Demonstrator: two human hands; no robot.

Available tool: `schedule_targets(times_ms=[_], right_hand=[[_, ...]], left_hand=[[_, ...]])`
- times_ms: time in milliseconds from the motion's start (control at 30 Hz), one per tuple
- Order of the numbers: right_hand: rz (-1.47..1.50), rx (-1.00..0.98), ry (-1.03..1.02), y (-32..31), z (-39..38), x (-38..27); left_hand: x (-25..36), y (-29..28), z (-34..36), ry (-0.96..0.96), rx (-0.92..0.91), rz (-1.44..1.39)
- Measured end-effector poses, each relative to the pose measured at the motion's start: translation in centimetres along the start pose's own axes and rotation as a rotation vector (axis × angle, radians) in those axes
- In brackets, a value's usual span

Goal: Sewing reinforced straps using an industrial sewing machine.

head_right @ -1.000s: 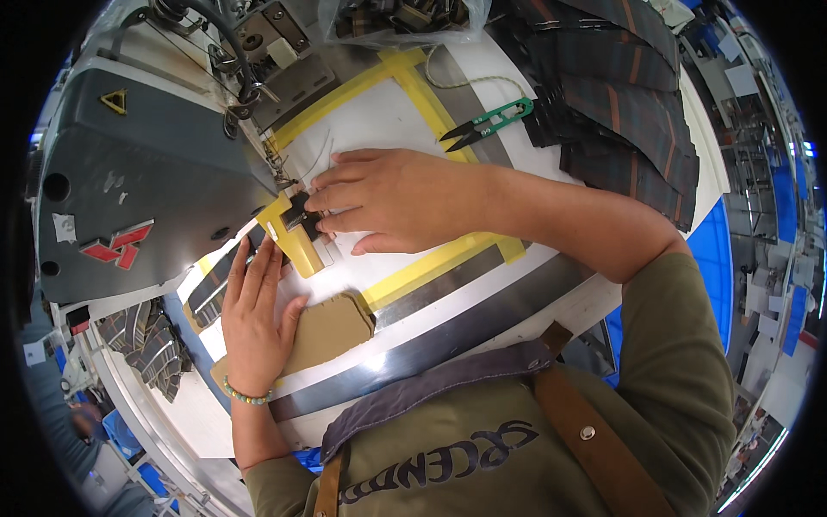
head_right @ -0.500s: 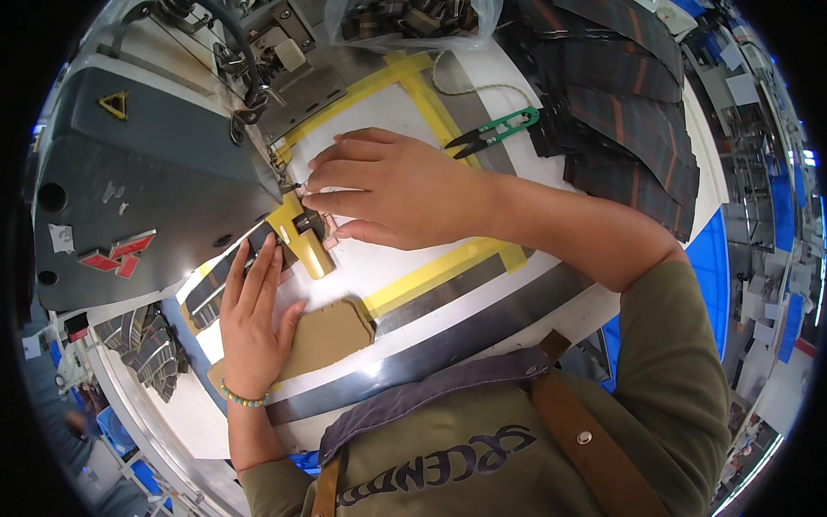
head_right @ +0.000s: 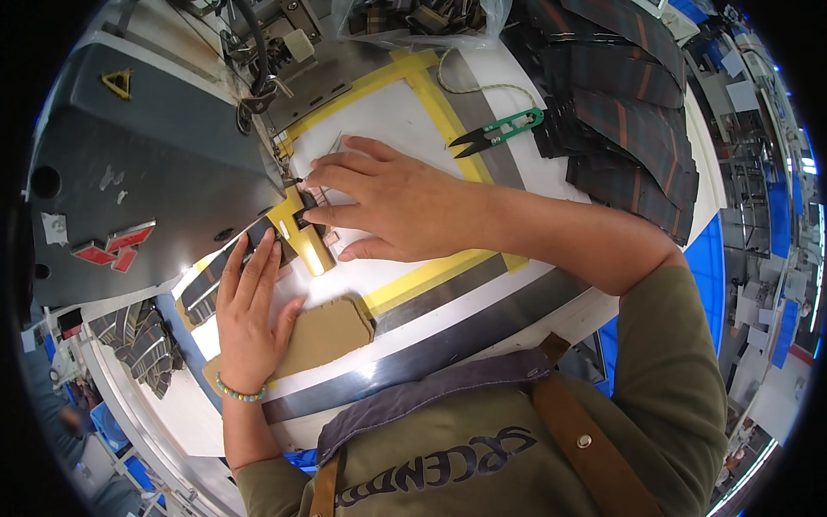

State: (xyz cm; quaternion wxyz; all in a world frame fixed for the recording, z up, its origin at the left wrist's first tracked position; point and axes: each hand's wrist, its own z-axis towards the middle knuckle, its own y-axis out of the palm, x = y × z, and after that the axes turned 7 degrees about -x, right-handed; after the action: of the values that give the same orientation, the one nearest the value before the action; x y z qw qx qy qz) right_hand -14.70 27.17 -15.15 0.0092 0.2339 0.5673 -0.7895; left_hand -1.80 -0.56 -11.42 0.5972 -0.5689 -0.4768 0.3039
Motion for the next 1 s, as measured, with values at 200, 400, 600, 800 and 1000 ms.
schedule_targets(times_ms=[200, 400, 600, 800, 1000], right_hand=[[-0.048, 0.119, -0.021, -1.7, -0.5, 1.1], [-0.046, -0.061, -0.075, -0.3, -0.7, 1.6], [-0.033, -0.089, -0.08, -0.2, -0.6, 1.8], [-0.059, -0.094, -0.071, 0.0, -0.5, 1.7], [-0.09, -0.112, -0.085, -0.3, -0.5, 1.7]], left_hand=[[0.0, 0.5, -0.1, 0.005, 0.05, 0.092], [0.5, 0.7, 0.0, -0.021, 0.005, 0.053], [0.7, 0.4, -0.1, -0.029, -0.045, 0.048], [0.7, 0.0, -0.1, -0.028, -0.08, 0.06], [0.6, 0.2, 0.0, 0.0, -0.058, 0.138]])
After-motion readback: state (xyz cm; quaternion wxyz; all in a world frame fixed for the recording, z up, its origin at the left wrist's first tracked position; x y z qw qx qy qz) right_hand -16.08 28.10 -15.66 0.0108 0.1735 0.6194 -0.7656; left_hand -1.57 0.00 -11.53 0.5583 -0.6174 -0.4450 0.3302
